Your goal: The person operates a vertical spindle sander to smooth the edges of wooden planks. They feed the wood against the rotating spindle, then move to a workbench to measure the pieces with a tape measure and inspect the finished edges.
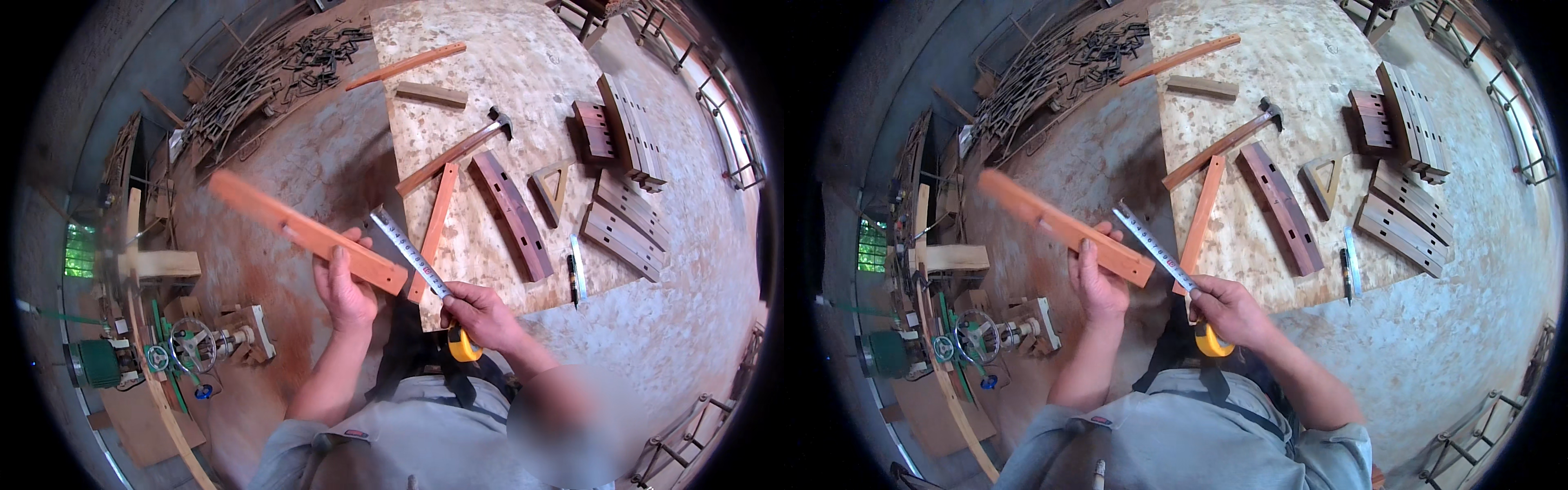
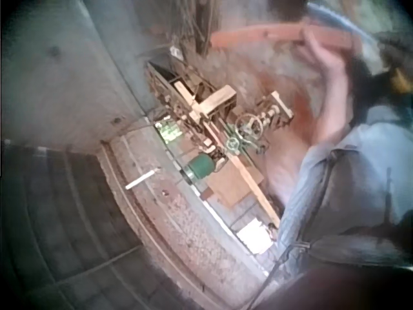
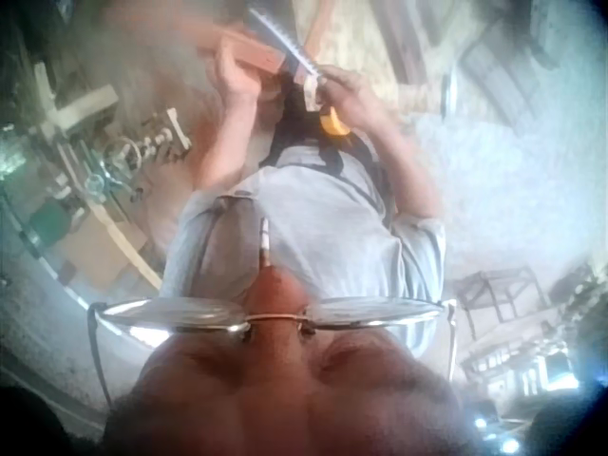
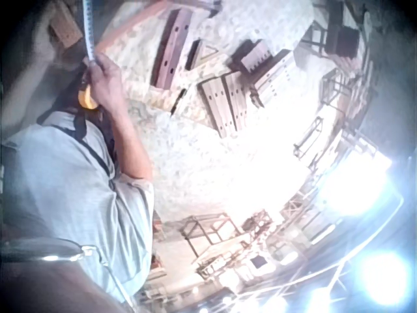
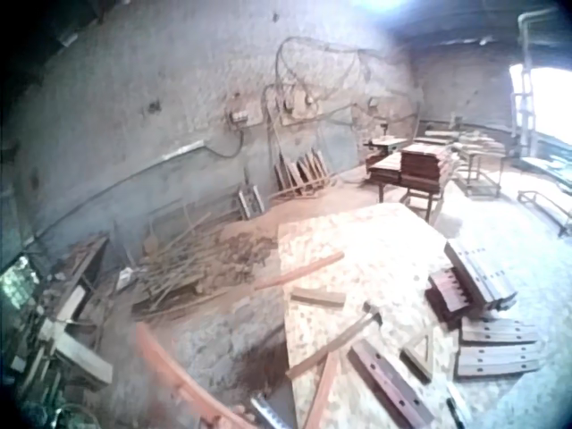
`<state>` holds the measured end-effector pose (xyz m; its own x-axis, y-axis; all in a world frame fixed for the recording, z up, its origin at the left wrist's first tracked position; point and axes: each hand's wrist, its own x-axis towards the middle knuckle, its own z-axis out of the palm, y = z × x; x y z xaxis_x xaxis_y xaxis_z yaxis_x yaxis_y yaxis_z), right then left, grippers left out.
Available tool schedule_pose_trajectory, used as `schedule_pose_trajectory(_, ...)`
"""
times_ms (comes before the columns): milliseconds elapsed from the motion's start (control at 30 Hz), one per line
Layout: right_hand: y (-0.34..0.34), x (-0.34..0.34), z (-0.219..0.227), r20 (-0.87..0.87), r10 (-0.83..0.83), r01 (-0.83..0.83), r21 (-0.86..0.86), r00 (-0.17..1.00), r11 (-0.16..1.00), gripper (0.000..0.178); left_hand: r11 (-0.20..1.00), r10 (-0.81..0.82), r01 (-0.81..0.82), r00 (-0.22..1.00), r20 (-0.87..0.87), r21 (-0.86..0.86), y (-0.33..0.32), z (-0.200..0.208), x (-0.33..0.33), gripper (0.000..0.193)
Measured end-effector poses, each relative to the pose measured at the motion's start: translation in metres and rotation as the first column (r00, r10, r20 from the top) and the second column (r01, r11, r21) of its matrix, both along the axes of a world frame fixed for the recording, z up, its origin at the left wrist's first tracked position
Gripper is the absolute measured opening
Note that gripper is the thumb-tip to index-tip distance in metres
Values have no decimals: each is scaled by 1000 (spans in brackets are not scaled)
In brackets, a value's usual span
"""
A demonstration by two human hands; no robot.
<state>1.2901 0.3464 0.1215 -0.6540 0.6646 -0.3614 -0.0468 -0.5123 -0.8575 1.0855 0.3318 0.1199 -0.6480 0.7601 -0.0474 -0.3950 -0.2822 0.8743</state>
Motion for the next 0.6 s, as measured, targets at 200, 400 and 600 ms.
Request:
schedule_pose_trajectory(200,8,-14,-1,-47,-246,242,-80,968,967,22,998,-23,28,995,101,-54,-8,6,1,34)
schedule_pose_trajectory(400,16,-21,-7,-207,-228,178,-236,951,955,25,991,27,-5,986,162,-136,-14,4,26,29)
schedule_pose_trajectory(600,23,-32,-15,-184,-407,340,-311,895,887,27,982,-59,90,981,182,-168,-26,-13,31,33)
